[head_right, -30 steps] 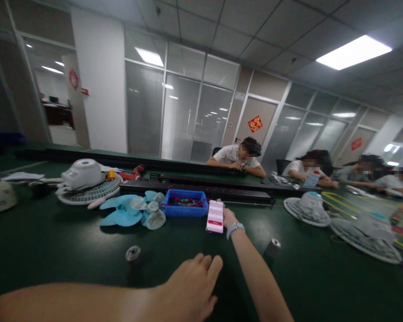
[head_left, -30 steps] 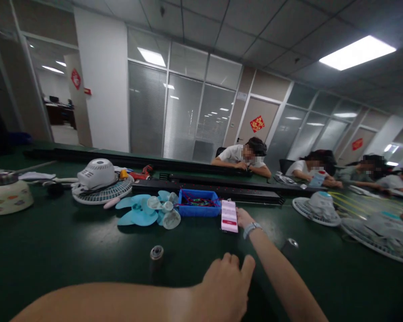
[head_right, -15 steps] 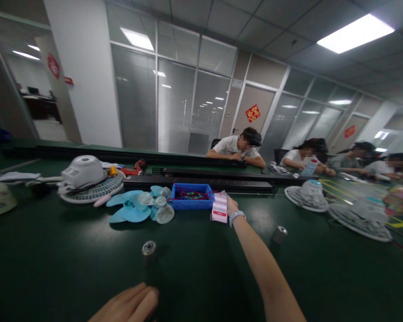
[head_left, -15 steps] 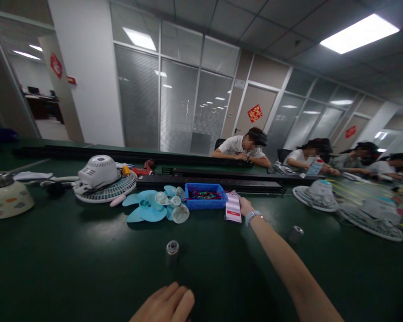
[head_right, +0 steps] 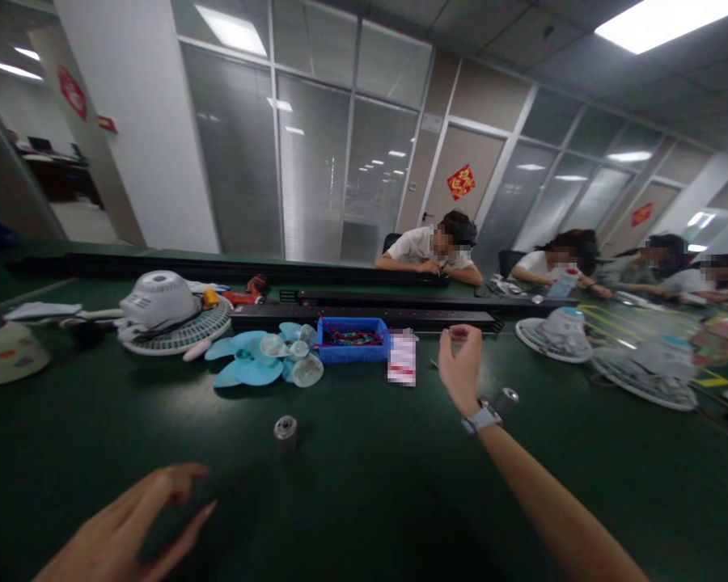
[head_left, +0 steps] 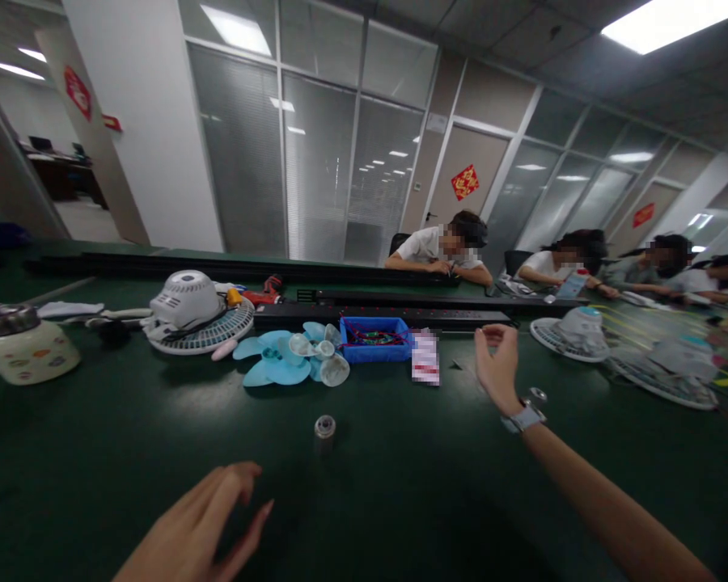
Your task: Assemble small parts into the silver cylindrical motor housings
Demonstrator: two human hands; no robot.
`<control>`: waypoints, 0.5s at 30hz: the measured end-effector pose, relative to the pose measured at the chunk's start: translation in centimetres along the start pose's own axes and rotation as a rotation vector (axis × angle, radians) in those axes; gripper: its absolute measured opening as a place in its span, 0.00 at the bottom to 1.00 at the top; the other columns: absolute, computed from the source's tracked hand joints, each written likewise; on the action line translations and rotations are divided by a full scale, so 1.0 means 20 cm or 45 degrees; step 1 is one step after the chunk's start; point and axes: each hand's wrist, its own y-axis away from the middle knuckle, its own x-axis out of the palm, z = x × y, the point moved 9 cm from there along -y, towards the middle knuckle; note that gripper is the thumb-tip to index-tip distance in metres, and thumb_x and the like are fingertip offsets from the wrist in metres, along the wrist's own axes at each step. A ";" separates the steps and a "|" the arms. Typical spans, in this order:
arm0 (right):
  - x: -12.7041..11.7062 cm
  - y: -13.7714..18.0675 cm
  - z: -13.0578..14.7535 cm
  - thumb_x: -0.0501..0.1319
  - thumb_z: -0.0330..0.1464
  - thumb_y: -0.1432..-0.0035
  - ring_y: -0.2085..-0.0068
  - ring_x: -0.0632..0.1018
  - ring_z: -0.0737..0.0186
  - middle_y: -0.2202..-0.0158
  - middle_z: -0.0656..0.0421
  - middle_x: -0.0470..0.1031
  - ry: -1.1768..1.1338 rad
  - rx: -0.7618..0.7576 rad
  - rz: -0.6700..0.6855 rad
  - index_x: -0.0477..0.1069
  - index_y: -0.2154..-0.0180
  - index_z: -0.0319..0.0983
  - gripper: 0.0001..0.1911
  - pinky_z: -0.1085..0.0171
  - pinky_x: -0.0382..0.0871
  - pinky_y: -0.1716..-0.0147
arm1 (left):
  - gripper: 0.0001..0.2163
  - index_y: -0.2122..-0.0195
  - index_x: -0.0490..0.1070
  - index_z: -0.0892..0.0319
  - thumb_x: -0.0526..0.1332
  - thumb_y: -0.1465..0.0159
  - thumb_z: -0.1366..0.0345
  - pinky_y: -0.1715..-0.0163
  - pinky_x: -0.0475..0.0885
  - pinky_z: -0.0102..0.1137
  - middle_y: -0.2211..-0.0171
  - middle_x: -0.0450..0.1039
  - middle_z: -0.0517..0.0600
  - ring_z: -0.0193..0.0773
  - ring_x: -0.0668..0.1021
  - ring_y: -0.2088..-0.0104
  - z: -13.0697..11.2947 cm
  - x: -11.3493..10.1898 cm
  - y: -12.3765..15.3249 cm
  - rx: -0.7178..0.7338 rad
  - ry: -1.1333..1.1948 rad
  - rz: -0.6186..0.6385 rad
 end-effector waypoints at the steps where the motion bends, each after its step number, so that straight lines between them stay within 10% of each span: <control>1: -0.02 0.09 0.05 0.62 0.35 0.43 0.50 0.70 0.53 0.51 0.51 0.69 0.041 -0.102 0.056 0.67 0.56 0.38 0.14 0.53 0.62 0.47 | 0.10 0.59 0.69 0.52 0.58 0.36 0.53 0.66 0.80 0.39 0.62 0.78 0.52 0.47 0.82 0.65 0.04 -0.04 0.01 -0.048 -0.009 -0.038; 7: 0.28 0.84 0.13 0.59 0.34 0.41 0.61 0.73 0.57 0.60 0.54 0.72 0.476 -0.629 0.871 0.67 0.58 0.40 0.09 0.56 0.66 0.59 | 0.16 0.53 0.62 0.56 0.57 0.35 0.52 0.68 0.76 0.36 0.65 0.72 0.50 0.42 0.78 0.67 0.06 0.12 0.00 -0.194 0.121 0.180; 15: 0.46 1.22 0.31 0.60 0.35 0.40 0.65 0.71 0.61 0.64 0.58 0.71 0.535 -0.877 1.118 0.66 0.61 0.41 0.07 0.62 0.63 0.66 | 0.22 0.49 0.56 0.57 0.62 0.39 0.55 0.71 0.72 0.34 0.68 0.66 0.45 0.38 0.75 0.71 0.06 0.31 -0.09 -0.258 0.321 0.221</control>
